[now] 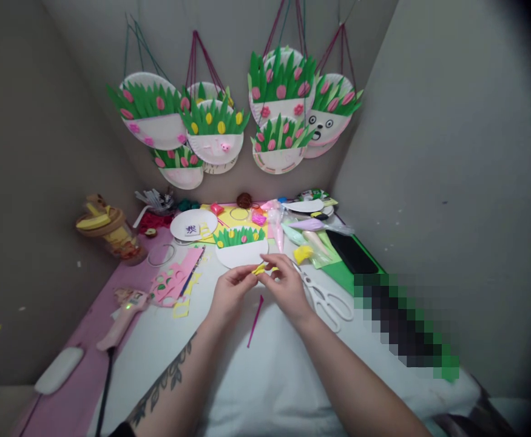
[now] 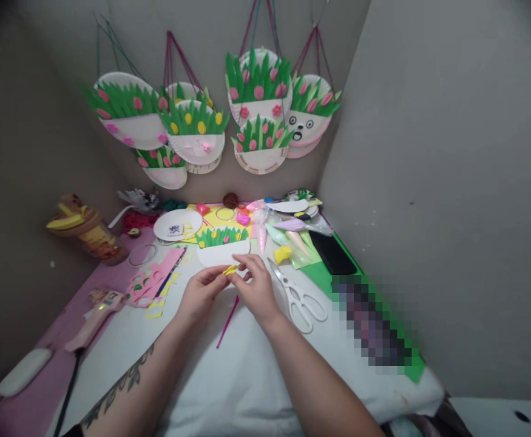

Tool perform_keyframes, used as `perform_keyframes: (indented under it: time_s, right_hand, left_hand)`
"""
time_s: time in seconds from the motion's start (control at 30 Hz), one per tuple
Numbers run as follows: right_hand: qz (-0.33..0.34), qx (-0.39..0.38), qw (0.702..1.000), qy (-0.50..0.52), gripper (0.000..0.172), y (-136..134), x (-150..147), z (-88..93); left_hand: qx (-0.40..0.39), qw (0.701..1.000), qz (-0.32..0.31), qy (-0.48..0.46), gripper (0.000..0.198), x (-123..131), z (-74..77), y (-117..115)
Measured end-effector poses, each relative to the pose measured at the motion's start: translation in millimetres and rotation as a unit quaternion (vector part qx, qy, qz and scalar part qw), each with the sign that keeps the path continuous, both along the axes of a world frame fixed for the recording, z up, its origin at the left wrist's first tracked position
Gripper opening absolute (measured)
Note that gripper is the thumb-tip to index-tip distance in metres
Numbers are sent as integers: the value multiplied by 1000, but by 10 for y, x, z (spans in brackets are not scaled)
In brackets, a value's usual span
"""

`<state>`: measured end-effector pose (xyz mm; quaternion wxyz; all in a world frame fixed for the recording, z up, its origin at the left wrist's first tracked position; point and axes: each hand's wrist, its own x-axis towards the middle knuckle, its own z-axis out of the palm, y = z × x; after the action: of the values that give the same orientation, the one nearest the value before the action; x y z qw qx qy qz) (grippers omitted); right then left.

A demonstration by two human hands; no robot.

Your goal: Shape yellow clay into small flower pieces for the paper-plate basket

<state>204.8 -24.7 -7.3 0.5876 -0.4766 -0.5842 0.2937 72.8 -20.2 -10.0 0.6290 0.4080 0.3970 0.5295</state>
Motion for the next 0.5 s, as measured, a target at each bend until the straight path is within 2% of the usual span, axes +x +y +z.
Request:
perform_keyframes:
  time_s: [0.13, 0.3, 0.5]
  right_hand:
    - [4, 22, 998, -50, 6, -15, 8, 14]
    - [-10, 38, 995, -89, 6, -45, -6, -1]
    - [-60, 43, 996, -42, 3, -34, 59, -9]
  left_hand:
    - [12, 999, 9, 29, 28, -35, -21, 20]
    - [10, 999, 16, 50, 22, -53, -57, 38]
    - [-24, 999, 32, 34, 21, -71, -36, 47]
